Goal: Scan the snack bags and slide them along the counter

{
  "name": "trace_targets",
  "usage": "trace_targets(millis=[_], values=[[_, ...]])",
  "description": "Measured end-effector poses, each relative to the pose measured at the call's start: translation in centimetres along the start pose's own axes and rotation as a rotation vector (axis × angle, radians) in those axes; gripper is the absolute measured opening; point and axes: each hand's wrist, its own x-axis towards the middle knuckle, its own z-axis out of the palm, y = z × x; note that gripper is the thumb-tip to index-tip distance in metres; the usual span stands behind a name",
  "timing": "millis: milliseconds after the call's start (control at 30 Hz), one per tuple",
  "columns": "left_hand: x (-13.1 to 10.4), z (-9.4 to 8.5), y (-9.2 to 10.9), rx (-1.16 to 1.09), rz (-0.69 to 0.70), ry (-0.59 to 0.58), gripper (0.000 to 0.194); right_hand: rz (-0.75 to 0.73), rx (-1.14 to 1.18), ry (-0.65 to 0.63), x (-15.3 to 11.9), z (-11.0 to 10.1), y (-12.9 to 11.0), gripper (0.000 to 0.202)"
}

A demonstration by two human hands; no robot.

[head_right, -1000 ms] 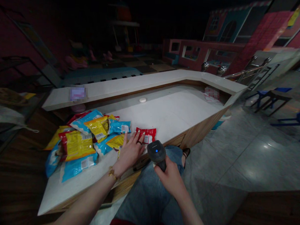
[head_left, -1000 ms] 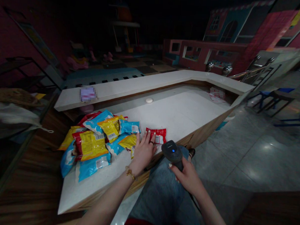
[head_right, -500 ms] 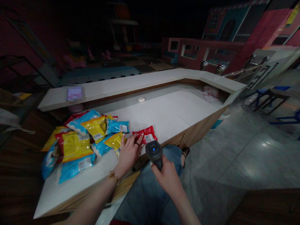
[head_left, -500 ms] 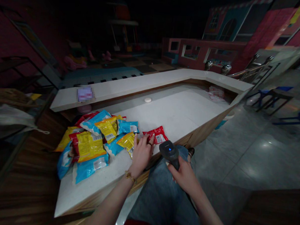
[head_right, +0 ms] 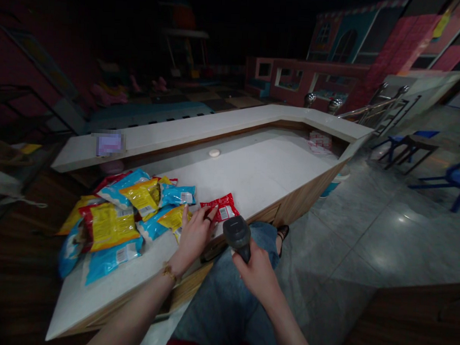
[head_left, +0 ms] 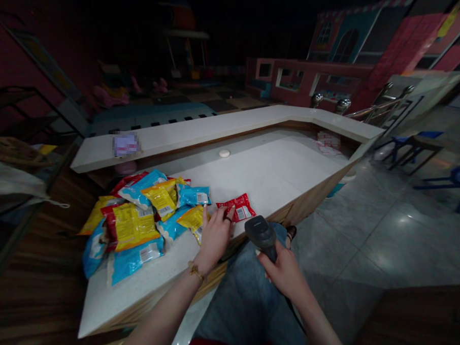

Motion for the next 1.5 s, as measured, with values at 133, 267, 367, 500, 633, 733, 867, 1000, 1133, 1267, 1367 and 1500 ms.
trace_targets(millis=[133, 267, 367, 500, 633, 733, 867, 1000, 1133, 1267, 1367, 1500], values=[[2.7, -0.8, 0.0, 0.017, 0.073, -0.084, 0.043, -0.016, -0.026, 0.032, 0.0, -0.7, 0.0, 0.031], [7.4, 0.1, 0.5, -0.050, 0.058, -0.162, 0.042, -0.002, -0.008, 0.048, 0.0, -1.0, 0.2, 0.027], [11.6, 1.7, 1.0, -0.100, 0.003, -0.190, 0.042, 0.007, -0.002, 0.052, 0.1, -0.9, 0.5, 0.025], [16.3, 3.9, 1.3, -0.171, -0.040, -0.213, 0.044, -0.009, -0.007, 0.074, 0.3, -0.8, 0.7, 0.026], [17.7, 4.6, 1.5, -0.265, 0.042, -0.221, 0.060, 0.006, -0.023, 0.068, 0.4, -0.8, 0.7, 0.027], [15.9, 3.9, 1.2, -0.301, 0.072, -0.236, 0.062, 0.011, -0.006, 0.047, 0.4, -0.7, 0.5, 0.029], [10.5, 1.6, -1.0, -0.317, 0.075, -0.199, 0.059, 0.011, 0.019, 0.031, 0.2, -0.5, 0.6, 0.030], [3.6, -1.0, -5.0, -0.279, 0.009, -0.018, 0.052, 0.019, 0.025, 0.025, 0.0, -0.5, 0.9, 0.028], [-2.7, -2.3, -8.1, -0.204, -0.059, 0.095, 0.055, 0.024, 0.066, 0.014, -0.2, -0.3, 1.1, 0.026], [-6.5, -2.5, -8.4, -0.146, -0.048, 0.087, 0.052, 0.029, 0.109, -0.002, -0.4, 0.0, 1.1, 0.027], [-7.4, -2.1, -7.2, -0.115, -0.041, 0.056, 0.049, 0.025, 0.114, -0.010, -0.6, 0.2, 1.1, 0.027], [-7.0, -1.5, -4.6, -0.050, -0.066, 0.021, 0.049, 0.041, 0.117, -0.008, -0.7, 0.2, 1.2, 0.028]])
